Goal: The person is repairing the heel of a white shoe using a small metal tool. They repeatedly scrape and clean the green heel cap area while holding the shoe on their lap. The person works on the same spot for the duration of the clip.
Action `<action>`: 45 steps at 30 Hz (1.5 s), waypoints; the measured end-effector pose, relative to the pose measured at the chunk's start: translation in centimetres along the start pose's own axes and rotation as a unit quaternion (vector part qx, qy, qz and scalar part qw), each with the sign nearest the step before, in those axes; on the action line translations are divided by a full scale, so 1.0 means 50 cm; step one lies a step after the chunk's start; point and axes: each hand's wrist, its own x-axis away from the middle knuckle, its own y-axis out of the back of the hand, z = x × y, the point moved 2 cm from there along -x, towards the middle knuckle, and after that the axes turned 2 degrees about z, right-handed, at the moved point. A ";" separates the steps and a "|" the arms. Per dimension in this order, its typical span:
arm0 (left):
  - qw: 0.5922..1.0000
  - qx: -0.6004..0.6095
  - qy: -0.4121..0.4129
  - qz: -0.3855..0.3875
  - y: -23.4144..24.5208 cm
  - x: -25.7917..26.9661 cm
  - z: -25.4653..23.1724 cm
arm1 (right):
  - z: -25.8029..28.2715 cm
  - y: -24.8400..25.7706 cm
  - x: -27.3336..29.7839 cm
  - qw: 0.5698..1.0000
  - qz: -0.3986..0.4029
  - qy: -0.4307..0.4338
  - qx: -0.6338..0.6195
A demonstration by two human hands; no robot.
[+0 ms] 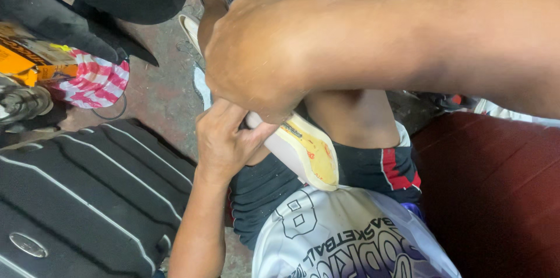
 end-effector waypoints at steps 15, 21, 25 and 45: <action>0.989 0.123 -0.034 -0.070 0.015 0.044 0.038 | 0.061 -0.118 0.098 0.890 -0.360 -0.071 -0.271; 0.989 0.131 -0.029 -0.063 0.015 0.044 0.037 | 0.078 -0.163 0.083 0.870 -0.405 -0.059 -0.274; 0.989 0.125 -0.030 -0.067 0.018 0.038 0.031 | 0.079 -0.164 0.079 0.871 -0.416 -0.049 -0.257; 0.994 0.097 -0.024 -0.034 0.021 0.014 0.018 | 0.068 -0.118 0.057 0.904 -0.383 -0.010 -0.189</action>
